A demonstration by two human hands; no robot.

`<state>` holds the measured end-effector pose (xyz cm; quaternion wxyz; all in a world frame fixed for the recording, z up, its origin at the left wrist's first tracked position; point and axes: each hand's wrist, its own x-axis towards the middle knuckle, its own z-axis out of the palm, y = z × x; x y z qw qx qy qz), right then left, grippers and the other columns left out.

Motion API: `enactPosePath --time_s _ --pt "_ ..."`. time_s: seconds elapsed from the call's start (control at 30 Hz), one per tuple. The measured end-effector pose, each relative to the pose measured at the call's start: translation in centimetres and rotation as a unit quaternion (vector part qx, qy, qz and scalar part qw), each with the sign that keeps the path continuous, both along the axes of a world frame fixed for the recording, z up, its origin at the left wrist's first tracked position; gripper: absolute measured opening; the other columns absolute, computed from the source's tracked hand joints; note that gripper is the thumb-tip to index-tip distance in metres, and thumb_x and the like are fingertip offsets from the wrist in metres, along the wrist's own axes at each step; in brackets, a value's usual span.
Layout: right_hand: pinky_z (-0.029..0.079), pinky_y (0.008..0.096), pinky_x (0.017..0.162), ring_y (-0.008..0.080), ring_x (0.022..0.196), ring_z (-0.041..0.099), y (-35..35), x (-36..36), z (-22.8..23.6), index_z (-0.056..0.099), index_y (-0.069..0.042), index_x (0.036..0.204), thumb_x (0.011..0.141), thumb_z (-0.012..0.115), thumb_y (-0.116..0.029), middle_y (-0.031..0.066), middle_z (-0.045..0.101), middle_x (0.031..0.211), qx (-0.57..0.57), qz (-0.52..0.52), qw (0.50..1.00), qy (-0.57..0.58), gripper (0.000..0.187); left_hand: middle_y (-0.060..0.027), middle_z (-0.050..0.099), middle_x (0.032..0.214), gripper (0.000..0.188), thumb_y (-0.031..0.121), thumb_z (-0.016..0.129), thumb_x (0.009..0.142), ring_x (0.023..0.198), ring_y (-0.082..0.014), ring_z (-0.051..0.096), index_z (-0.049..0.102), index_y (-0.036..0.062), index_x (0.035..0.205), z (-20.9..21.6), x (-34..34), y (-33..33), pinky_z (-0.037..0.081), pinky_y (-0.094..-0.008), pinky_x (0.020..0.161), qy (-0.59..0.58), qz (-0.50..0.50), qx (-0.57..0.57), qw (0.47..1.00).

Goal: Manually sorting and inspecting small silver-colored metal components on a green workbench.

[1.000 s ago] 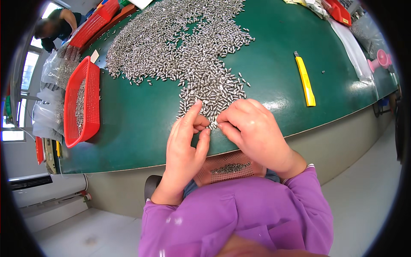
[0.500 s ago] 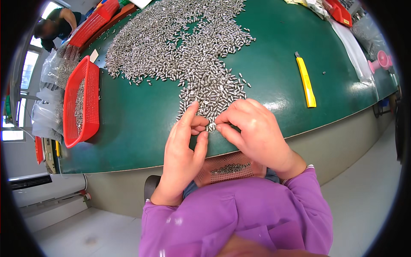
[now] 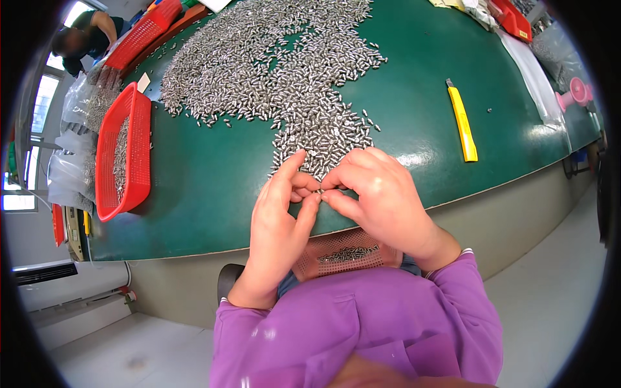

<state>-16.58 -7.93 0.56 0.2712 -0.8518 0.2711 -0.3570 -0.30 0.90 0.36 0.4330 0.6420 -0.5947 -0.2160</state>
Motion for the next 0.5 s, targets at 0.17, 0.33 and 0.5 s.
enactPosePath --time_s 0.17,0.33,0.5 --pt "0.048 0.0411 0.07 0.0275 0.08 0.061 0.11 -0.23 -0.04 0.067 -0.009 0.083 0.075 0.08 -0.01 0.0043 0.063 0.081 0.015 0.011 1.0 -0.004 0.016 -0.0048 0.068 0.093 0.063 -0.007 0.07 0.083 0.087 -0.019 0.063 0.049 0.001 0.142 -0.27 0.11 0.23 0.051 -0.0329 0.081 0.008 -0.004 0.0 1.0" --pt "0.048 0.0414 0.073 0.0272 0.08 0.062 -0.09 -0.55 -0.25 0.066 -0.008 0.082 0.075 0.08 -0.01 0.0039 0.063 0.081 0.024 0.041 0.999 -0.011 0.016 -0.0029 0.067 0.092 0.064 -0.007 0.07 0.082 0.087 -0.0171 0.062 0.049 0.0014 0.142 -0.53 0.28 0.33 0.049 -0.0318 0.081 0.013 -0.01 -0.004 1.0" --pt "0.047 0.0433 0.075 0.0296 0.085 0.059 -0.02 -0.66 -0.5 0.066 -0.009 0.085 0.078 0.076 -0.011 0.0054 0.061 0.086 0.027 0.048 0.998 0.001 0.012 -0.0025 0.066 0.095 0.066 -0.012 0.068 0.082 0.087 -0.0088 0.059 0.048 0.0 0.144 -0.72 0.37 0.3 0.047 -0.024 0.079 0.003 -0.027 -0.019 0.999"
